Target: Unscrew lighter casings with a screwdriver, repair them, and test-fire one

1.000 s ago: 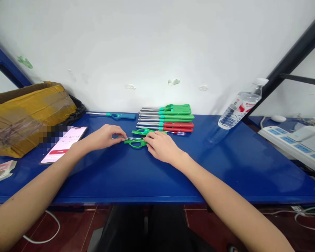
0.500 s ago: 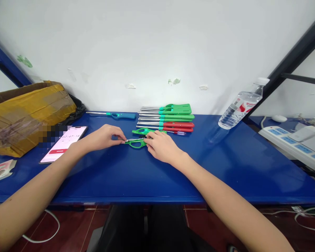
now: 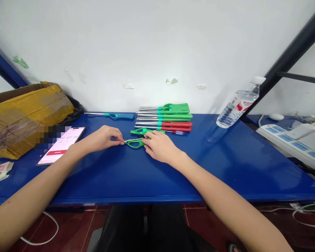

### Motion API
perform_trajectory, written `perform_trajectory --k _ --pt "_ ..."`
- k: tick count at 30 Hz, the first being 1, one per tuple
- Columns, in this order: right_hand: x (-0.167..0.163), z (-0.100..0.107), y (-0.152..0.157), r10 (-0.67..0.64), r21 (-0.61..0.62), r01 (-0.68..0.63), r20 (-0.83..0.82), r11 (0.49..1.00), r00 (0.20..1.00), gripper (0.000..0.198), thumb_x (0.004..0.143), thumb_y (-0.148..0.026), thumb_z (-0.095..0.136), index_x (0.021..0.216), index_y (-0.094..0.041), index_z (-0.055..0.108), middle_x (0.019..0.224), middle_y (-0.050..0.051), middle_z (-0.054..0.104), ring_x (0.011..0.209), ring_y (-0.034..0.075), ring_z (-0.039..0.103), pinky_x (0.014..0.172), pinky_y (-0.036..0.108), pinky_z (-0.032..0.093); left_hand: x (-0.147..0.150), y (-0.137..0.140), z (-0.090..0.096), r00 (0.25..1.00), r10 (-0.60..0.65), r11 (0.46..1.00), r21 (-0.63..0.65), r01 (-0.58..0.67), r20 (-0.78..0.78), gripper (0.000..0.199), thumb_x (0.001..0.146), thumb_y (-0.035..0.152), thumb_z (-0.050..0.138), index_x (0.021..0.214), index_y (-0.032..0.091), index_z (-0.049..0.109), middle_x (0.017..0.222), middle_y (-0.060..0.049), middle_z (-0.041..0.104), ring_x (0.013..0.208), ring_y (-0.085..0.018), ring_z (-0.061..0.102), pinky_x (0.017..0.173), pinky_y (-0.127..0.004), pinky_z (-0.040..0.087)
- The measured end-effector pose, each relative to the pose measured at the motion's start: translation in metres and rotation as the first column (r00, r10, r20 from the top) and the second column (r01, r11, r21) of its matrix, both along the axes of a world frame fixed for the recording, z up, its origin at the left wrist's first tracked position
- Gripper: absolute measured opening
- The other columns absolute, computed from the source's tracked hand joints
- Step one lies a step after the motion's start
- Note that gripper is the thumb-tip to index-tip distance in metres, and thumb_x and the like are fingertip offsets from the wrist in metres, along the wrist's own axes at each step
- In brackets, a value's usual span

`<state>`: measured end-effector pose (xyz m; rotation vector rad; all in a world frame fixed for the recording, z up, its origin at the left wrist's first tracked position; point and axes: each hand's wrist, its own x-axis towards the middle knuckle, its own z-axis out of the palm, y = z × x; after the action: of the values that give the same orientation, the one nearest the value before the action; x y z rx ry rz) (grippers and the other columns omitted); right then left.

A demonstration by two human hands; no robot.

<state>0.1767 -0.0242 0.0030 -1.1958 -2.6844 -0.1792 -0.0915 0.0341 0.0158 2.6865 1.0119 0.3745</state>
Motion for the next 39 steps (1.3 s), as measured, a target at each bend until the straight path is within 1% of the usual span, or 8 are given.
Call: perform_trajectory --k 5,13,18,22,25,31,36,39 --pt "0.0 0.001 0.0 -0.001 -0.001 0.001 0.009 1.0 1.0 0.032 0.098 -0.028 0.045 0.116 -0.017 0.069 0.114 0.01 0.064 0.098 0.025 0.057 0.087 0.039 0.047 0.002 -0.003 0.0 1.0 0.015 1.0 0.007 -0.015 -0.002 0.01 0.084 0.021 0.066 0.08 0.019 0.075 0.084 -0.003 0.072 0.074 -0.015 0.065 0.071 -0.023 0.045" --pt "-0.001 0.001 0.0 -0.012 -0.004 0.012 0.018 1.0 1.0 0.033 0.098 -0.029 0.044 0.115 -0.017 0.07 0.113 0.011 0.064 0.097 0.024 0.056 0.085 0.038 0.047 0.003 -0.003 -0.004 1.0 0.004 0.999 0.044 -0.003 -0.012 0.011 0.086 0.02 0.064 0.084 0.019 0.075 0.087 -0.003 0.072 0.077 -0.015 0.065 0.072 -0.023 0.045" --pt "0.0 -0.001 0.001 -0.005 0.0 0.005 0.008 1.0 1.0 0.032 0.098 -0.028 0.044 0.114 -0.017 0.07 0.114 0.011 0.064 0.097 0.024 0.056 0.084 0.037 0.047 0.001 -0.002 -0.005 0.998 0.043 0.998 0.042 -0.042 -0.034 0.011 0.087 0.022 0.064 0.085 0.02 0.075 0.088 -0.002 0.072 0.078 -0.016 0.065 0.072 -0.024 0.045" --pt "0.001 -0.001 0.001 -0.006 0.001 0.006 0.002 1.0 1.0 0.032 0.098 -0.028 0.044 0.114 -0.017 0.07 0.113 0.011 0.064 0.098 0.024 0.056 0.083 0.037 0.047 -0.001 -0.003 -0.003 0.997 0.003 0.999 0.045 0.0 -0.071 0.013 0.086 0.02 0.063 0.09 0.02 0.076 0.092 -0.003 0.072 0.081 -0.017 0.066 0.075 -0.024 0.046" --pt "0.0 -0.001 0.001 -0.006 0.001 0.006 0.0 1.0 1.0 0.032 0.098 -0.029 0.044 0.113 -0.017 0.071 0.113 0.01 0.064 0.097 0.024 0.057 0.083 0.037 0.047 0.001 -0.005 0.0 0.994 -0.017 0.997 0.067 0.024 -0.105 0.014 0.087 0.019 0.062 0.09 0.019 0.076 0.095 -0.004 0.072 0.079 -0.016 0.066 0.074 -0.025 0.046" --pt "0.0 0.0 0.0 -0.013 0.004 0.013 0.012 1.0 1.0 0.032 0.098 -0.028 0.044 0.112 -0.017 0.07 0.113 0.011 0.064 0.096 0.023 0.056 0.083 0.036 0.046 0.006 -0.011 -0.001 0.996 0.038 0.992 0.124 -0.027 -0.087 0.017 0.087 0.016 0.059 0.086 0.019 0.075 0.094 -0.003 0.073 0.078 -0.016 0.066 0.071 -0.024 0.045" --pt "0.001 -0.001 0.001 -0.014 0.004 0.014 0.013 1.0 1.0 0.031 0.098 -0.028 0.045 0.11 -0.017 0.07 0.112 0.011 0.064 0.096 0.023 0.056 0.084 0.037 0.046 0.007 -0.01 -0.002 0.995 0.074 0.991 0.12 -0.066 -0.061 0.017 0.086 0.018 0.058 0.087 0.02 0.075 0.092 -0.003 0.074 0.08 -0.017 0.066 0.07 -0.024 0.044" --pt "0.001 -0.001 0.001 -0.015 0.002 0.015 0.009 1.0 1.0 0.03 0.098 -0.028 0.045 0.111 -0.018 0.07 0.113 0.011 0.064 0.096 0.023 0.056 0.083 0.037 0.045 0.006 -0.008 -0.003 0.995 0.089 0.992 0.092 -0.084 -0.048 0.019 0.086 0.021 0.057 0.09 0.02 0.075 0.09 -0.002 0.075 0.079 -0.017 0.067 0.071 -0.024 0.045"
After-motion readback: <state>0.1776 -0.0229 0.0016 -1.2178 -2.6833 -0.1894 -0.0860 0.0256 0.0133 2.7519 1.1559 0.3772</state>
